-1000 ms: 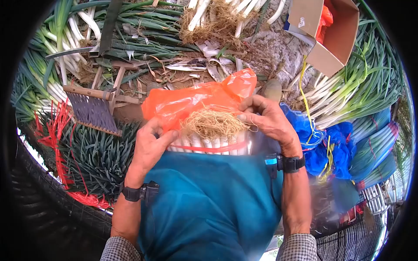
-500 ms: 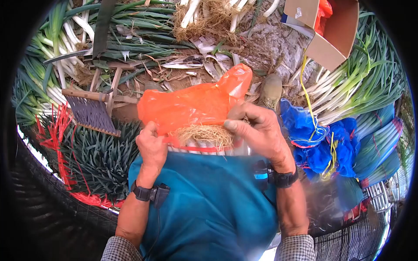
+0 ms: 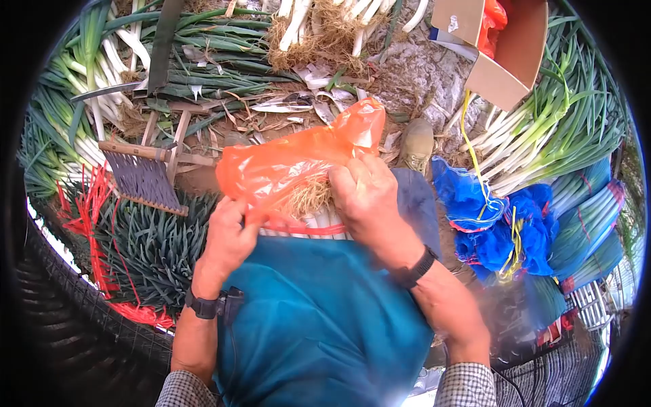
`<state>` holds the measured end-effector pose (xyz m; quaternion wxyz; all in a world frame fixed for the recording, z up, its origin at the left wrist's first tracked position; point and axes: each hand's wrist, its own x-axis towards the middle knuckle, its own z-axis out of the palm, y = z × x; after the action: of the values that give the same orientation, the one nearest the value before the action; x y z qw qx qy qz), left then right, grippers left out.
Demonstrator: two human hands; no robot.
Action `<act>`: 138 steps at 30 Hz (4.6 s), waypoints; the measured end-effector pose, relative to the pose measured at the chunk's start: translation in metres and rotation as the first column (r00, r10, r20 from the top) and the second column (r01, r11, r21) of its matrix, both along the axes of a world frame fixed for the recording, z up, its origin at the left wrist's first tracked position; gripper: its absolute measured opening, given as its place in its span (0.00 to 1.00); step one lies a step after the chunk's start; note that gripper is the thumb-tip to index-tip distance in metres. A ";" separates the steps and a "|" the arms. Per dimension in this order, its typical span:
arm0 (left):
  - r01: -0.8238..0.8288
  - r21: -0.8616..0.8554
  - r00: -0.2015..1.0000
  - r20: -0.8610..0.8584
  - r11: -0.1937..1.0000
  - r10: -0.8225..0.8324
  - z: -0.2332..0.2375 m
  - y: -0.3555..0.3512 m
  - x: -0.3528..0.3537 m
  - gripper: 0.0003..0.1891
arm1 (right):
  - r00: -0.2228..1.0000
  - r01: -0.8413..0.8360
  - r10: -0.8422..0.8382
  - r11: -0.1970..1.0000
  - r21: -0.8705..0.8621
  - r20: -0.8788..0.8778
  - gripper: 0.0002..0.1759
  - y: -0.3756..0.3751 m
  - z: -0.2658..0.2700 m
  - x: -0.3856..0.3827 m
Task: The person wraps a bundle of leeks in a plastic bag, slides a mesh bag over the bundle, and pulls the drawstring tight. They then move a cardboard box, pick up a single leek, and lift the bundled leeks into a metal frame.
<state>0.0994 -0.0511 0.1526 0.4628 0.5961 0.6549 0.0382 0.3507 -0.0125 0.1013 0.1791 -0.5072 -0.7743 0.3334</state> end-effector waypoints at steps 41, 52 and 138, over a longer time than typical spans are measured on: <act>0.094 0.133 0.927 -0.374 0.987 -0.038 -0.007 -0.043 0.007 0.05 | 0.846 -0.530 0.531 0.829 -0.181 -0.046 0.07 -0.022 0.060 0.003; -0.152 -0.697 0.935 0.129 0.701 0.331 -0.001 -0.086 -0.058 0.30 | 0.857 -0.443 0.507 0.817 -0.369 0.094 0.16 -0.046 0.083 -0.005; -0.265 -0.812 0.884 0.010 0.520 0.467 -0.004 -0.090 -0.017 0.41 | 0.929 0.261 -0.371 0.647 -0.717 0.004 0.12 -0.123 -0.188 0.082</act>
<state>0.0824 -0.1408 0.1484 0.7300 0.1677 0.6563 -0.0905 0.4323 -0.1356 -0.0868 0.0819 -0.6385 -0.4716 0.6026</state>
